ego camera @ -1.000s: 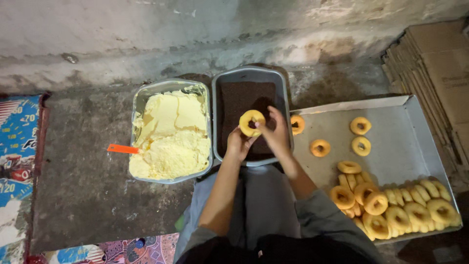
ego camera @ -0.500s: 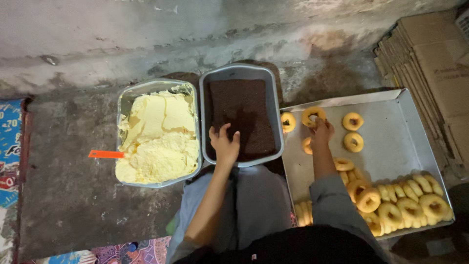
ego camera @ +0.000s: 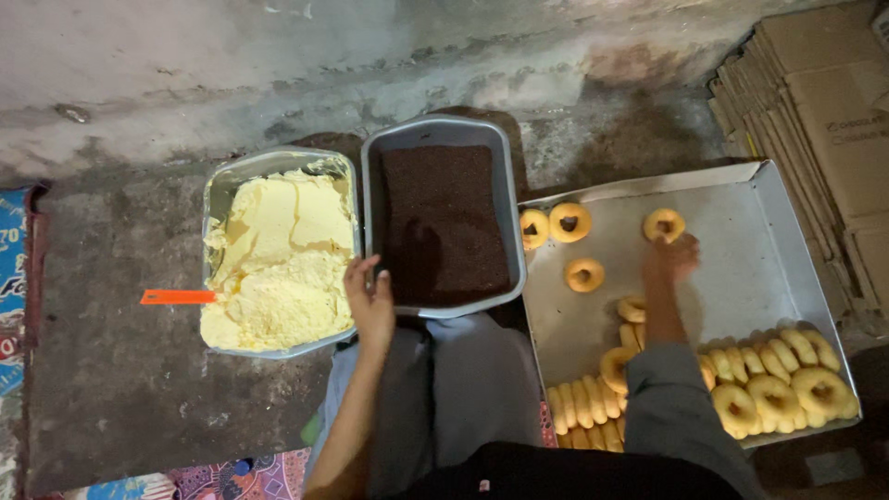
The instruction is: The person repeatedly picks up doughnuts, dips them into a yellow creamy substance, then into a dark granular topping, and places them on a tray. The process is repeated for multiple doughnuts throughout the clip.
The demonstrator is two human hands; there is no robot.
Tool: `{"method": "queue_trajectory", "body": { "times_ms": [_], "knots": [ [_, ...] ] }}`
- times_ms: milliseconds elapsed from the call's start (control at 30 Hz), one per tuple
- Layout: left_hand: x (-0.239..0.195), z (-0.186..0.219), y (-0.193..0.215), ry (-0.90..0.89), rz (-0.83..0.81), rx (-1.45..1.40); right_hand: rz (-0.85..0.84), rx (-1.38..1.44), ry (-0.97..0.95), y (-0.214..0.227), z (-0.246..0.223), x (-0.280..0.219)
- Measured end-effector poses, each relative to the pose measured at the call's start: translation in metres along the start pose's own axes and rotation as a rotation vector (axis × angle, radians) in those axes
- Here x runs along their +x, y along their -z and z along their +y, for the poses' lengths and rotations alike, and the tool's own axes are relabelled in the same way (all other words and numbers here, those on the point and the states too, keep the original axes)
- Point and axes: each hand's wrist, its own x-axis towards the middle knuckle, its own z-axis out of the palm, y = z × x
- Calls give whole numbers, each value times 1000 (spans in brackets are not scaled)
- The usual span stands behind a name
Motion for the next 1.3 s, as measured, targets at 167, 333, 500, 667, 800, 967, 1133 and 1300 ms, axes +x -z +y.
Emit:
{"method": "queue_trajectory", "body": {
  "times_ms": [167, 333, 500, 667, 800, 967, 1133, 1300],
  "knots": [
    [-8, -2, 21, -150, 73, -92, 36, -255, -64, 29, 28, 11],
    [-21, 11, 36, -95, 126, -156, -3, 63, -52, 41, 18, 39],
    [-30, 13, 43, -89, 169, -160, 115, 10, -152, 32, -7, 59],
    [-34, -10, 45, -44, 171, -255, 127, 155, -337, 15, -10, 56],
    [-39, -27, 50, -17, 136, -328, 310, 355, -196, 12, 5, 46],
    [-48, -31, 57, -40, 104, -310, -94, 231, -219, 19, 26, 14],
    [-54, -38, 71, -55, 73, -303, -250, 186, -165, 27, 14, -24],
    [-62, -53, 71, -18, 62, -365, -185, 261, -100, 24, -10, -56]
  ]
}}
